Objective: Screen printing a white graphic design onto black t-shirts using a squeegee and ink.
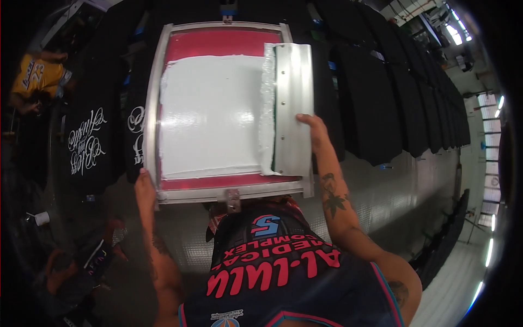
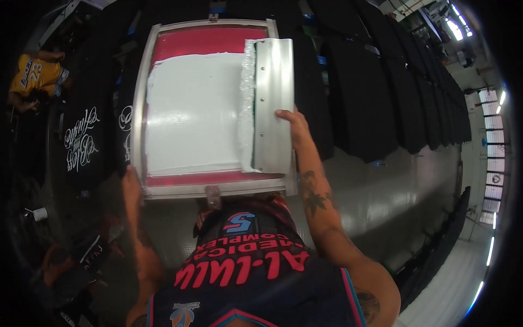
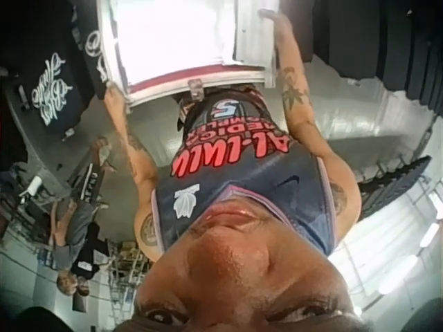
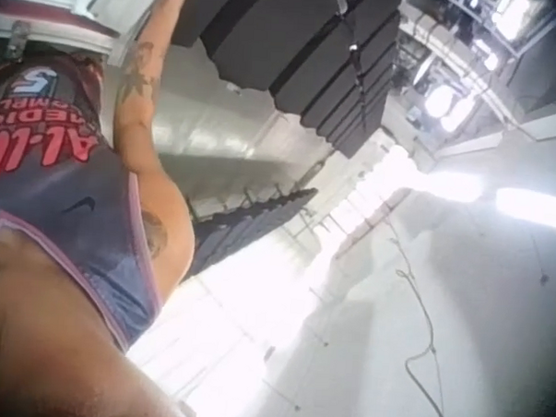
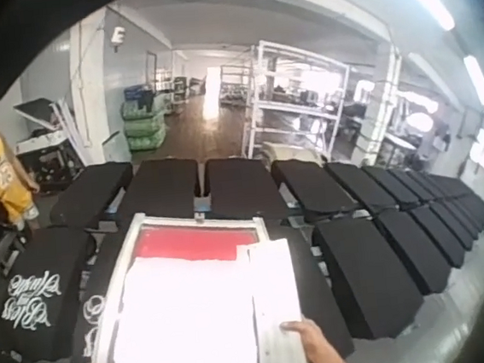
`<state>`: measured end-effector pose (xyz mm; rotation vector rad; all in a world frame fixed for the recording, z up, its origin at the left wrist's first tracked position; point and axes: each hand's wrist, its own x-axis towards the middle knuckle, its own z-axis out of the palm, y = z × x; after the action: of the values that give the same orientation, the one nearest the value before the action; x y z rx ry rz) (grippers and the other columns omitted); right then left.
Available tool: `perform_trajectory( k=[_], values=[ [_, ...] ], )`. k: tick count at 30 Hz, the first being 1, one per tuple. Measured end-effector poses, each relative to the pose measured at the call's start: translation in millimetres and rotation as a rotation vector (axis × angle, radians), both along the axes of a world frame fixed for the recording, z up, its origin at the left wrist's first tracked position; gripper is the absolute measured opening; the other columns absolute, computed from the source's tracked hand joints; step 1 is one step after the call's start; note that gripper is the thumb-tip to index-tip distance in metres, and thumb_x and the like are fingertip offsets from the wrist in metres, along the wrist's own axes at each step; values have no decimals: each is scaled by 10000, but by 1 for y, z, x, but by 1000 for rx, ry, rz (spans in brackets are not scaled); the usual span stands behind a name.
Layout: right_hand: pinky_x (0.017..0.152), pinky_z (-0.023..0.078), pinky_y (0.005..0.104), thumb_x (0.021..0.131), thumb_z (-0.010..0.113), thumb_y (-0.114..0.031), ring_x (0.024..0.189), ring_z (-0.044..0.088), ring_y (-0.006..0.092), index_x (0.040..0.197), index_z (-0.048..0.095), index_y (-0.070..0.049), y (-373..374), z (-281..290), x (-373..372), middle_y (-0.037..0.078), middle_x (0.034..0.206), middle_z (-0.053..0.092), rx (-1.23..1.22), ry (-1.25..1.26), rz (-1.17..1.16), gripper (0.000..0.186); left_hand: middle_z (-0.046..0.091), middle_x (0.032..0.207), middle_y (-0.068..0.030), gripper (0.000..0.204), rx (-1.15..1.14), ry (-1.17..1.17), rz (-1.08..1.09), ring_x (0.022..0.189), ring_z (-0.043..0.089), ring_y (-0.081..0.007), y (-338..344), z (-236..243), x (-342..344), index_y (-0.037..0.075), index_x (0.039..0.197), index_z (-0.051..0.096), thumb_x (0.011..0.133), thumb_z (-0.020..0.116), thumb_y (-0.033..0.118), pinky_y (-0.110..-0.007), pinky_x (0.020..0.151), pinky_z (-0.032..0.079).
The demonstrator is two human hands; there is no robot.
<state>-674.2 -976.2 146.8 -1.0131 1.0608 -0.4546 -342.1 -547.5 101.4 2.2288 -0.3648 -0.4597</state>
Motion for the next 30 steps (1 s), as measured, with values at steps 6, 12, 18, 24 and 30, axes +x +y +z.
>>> perform_trajectory(
  k=[6,12,18,24,30],
  values=[
    [895,541,436,804,719,-238,1023,653,316,1361,529,22,-106,5,-148,214,1148,641,52,2,-66,644,684,976,-319,600,36,55,-89,917,662,-445,-121,-5,-137,-108,1100,642,1083,364,423,-447,868,492],
    [879,561,430,808,711,-251,993,679,333,1376,521,35,-159,-1,-173,233,1145,651,24,53,-36,663,670,991,-338,589,98,56,-55,961,646,-492,-165,-11,-179,-97,1111,645,1073,369,422,-463,869,488],
    [867,577,433,805,716,-244,965,698,341,1368,542,36,-181,-6,-169,241,1134,665,14,95,-29,653,663,897,-320,608,119,-22,-82,825,635,-457,-185,-22,-186,-110,1039,644,1073,369,431,-476,803,488],
    [770,614,441,822,769,-304,847,728,305,1236,628,40,-202,-22,-161,203,1012,709,47,55,-23,556,657,805,-256,656,145,95,-50,721,596,-297,-187,-39,-170,-125,973,645,1079,350,452,-449,741,485],
    [775,638,414,821,768,-327,857,748,312,1258,597,61,-205,-49,-176,211,1038,715,116,-89,65,609,707,938,-251,656,141,68,-69,851,671,-324,-196,-53,-175,-99,1118,663,1081,358,480,-414,836,501]
  ],
)
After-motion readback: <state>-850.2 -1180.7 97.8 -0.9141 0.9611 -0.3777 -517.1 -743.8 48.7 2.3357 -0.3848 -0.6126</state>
